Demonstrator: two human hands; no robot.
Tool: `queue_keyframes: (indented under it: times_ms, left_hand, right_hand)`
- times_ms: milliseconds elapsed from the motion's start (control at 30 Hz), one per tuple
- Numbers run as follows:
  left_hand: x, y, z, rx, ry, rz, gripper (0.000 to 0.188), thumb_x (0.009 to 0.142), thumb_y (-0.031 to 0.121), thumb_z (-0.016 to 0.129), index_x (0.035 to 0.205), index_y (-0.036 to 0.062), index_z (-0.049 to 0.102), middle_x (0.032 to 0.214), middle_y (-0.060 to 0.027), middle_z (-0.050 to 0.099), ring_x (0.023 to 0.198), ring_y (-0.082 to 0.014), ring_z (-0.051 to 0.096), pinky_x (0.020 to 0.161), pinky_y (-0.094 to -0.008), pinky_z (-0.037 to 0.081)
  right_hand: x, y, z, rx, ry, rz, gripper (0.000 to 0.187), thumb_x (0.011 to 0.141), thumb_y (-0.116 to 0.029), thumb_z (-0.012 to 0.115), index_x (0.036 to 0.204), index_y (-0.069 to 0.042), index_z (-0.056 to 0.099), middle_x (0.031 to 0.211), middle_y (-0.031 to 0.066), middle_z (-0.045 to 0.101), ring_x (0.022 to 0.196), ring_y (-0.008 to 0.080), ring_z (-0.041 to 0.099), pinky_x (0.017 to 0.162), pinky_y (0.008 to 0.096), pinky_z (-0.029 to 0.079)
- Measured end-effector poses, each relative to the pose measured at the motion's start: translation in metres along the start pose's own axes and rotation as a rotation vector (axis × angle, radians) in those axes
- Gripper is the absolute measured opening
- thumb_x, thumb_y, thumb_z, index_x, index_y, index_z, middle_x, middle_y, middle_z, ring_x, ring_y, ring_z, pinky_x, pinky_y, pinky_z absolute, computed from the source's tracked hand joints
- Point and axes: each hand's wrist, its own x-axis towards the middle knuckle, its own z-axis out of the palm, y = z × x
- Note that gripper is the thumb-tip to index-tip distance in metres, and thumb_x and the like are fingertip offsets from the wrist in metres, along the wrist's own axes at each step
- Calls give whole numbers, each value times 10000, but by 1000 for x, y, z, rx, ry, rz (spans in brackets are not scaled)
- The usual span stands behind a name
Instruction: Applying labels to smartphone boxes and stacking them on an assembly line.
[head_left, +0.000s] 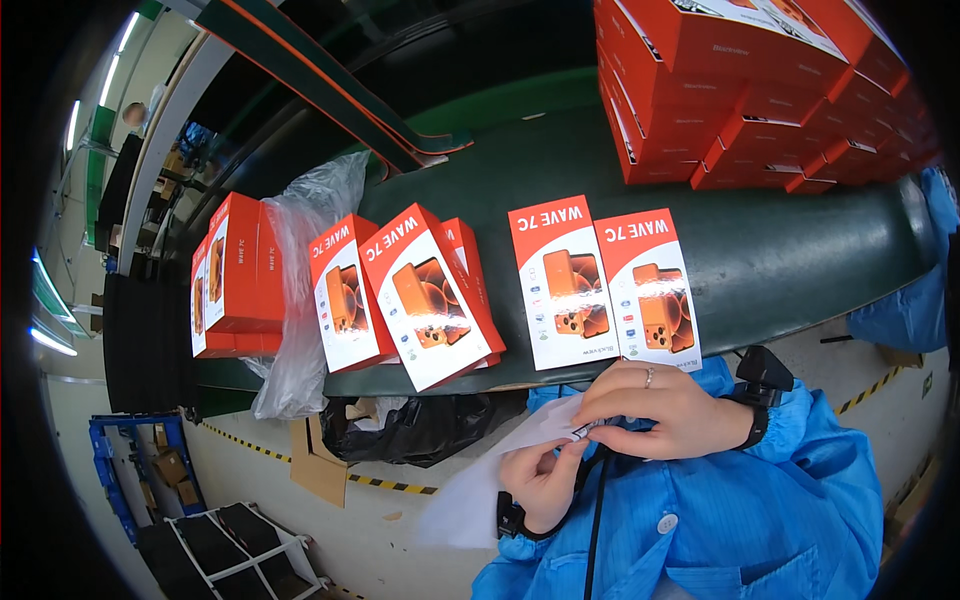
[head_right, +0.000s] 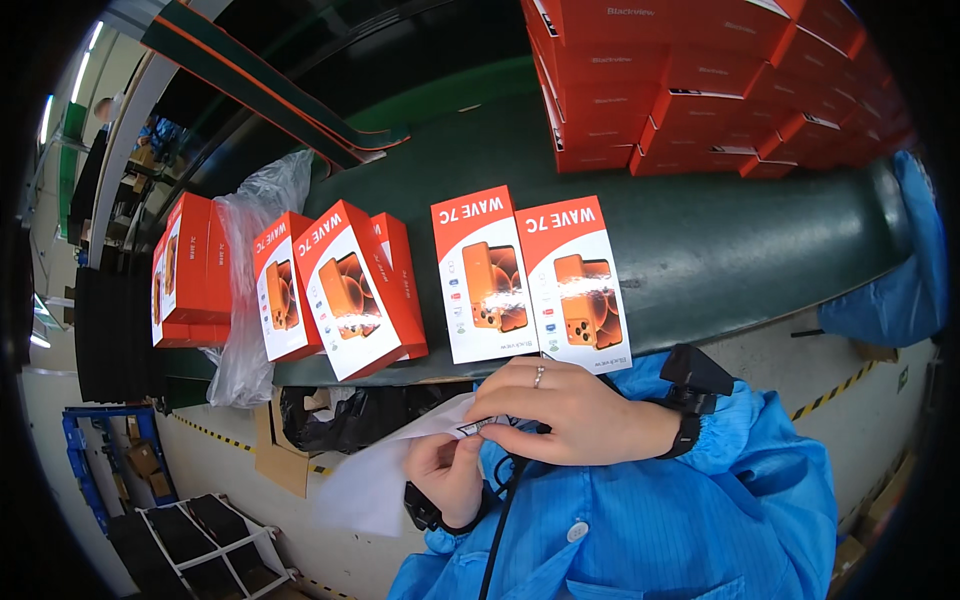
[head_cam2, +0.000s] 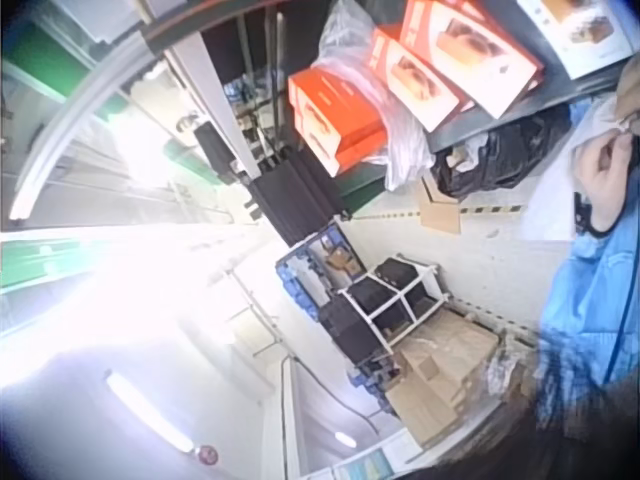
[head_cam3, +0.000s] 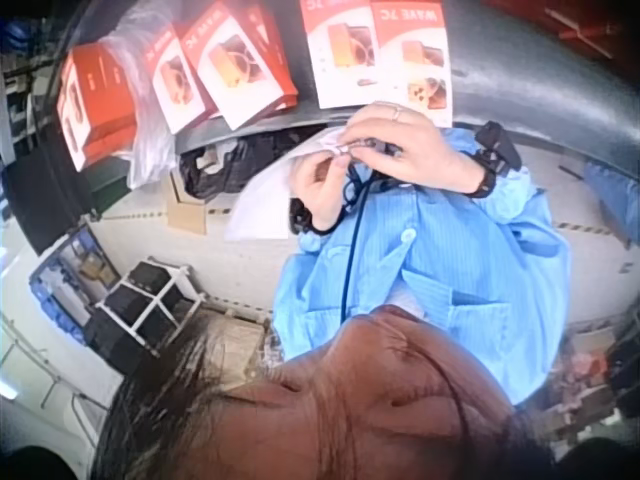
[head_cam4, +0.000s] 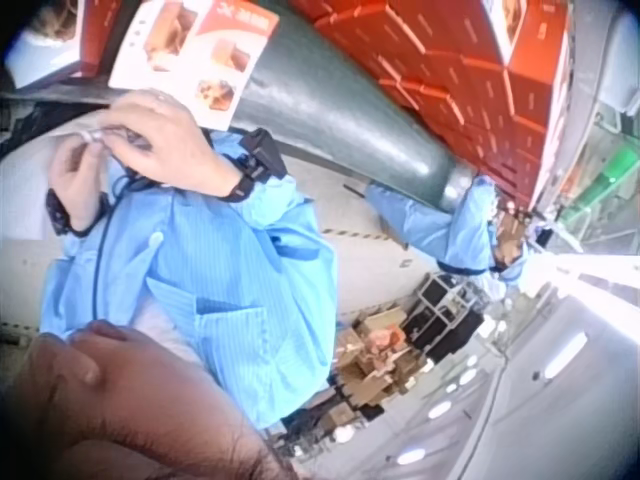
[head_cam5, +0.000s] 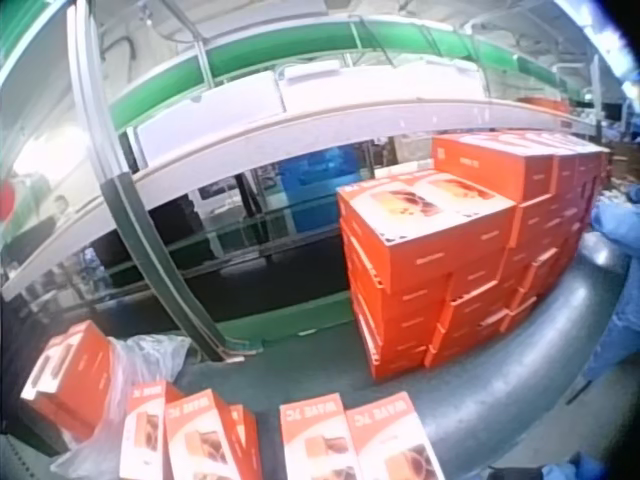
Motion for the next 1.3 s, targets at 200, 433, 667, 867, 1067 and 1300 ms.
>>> queue_keyframes:
  times_ms: [200,433,667,867,1067,1300]
  left_hand:
    - [18,22,5,42,-92,-33,168,757,32,711,819,-47,577,821,-72,565,699,-99,548,601,-193,423]
    - [30,26,6,280,-149,201,253,728,21,711,911,-31,544,868,-105,554,714,-167,568,601,-230,461]
    - [27,13,-26,548,-22,18,234,759,25,663,956,-49,561,803,-143,620,698,-193,631,589,-290,496]
    - [19,5,-41,429,240,-20,160,824,44,619,903,-94,594,762,-146,653,656,-138,626,586,-244,484]
    - [20,-1,-43,475,192,-10,164,822,52,622,898,-90,593,759,-151,650,650,-140,622,583,-247,479]
    - [19,-1,-44,460,190,4,180,820,52,624,924,-90,586,773,-154,649,653,-147,623,587,-252,480]
  right_hand:
    - [11,-6,-7,167,-114,225,166,792,-115,657,923,-29,604,895,86,619,805,211,624,699,286,496]
    - [29,-1,-10,157,-237,322,108,784,-102,673,840,-36,609,888,74,629,821,191,631,713,272,493]
    - [58,25,-8,185,-387,496,152,775,-137,667,806,7,628,785,99,621,715,175,637,652,278,498]
    - [74,54,2,-160,-361,563,173,773,-159,644,765,14,651,595,98,578,555,193,576,529,308,435]
    - [78,53,2,-205,-397,536,159,780,-145,626,758,11,650,603,108,577,548,234,563,534,336,427]
    - [75,53,6,-224,-392,528,160,764,-147,634,751,12,645,609,117,570,574,241,569,548,339,427]
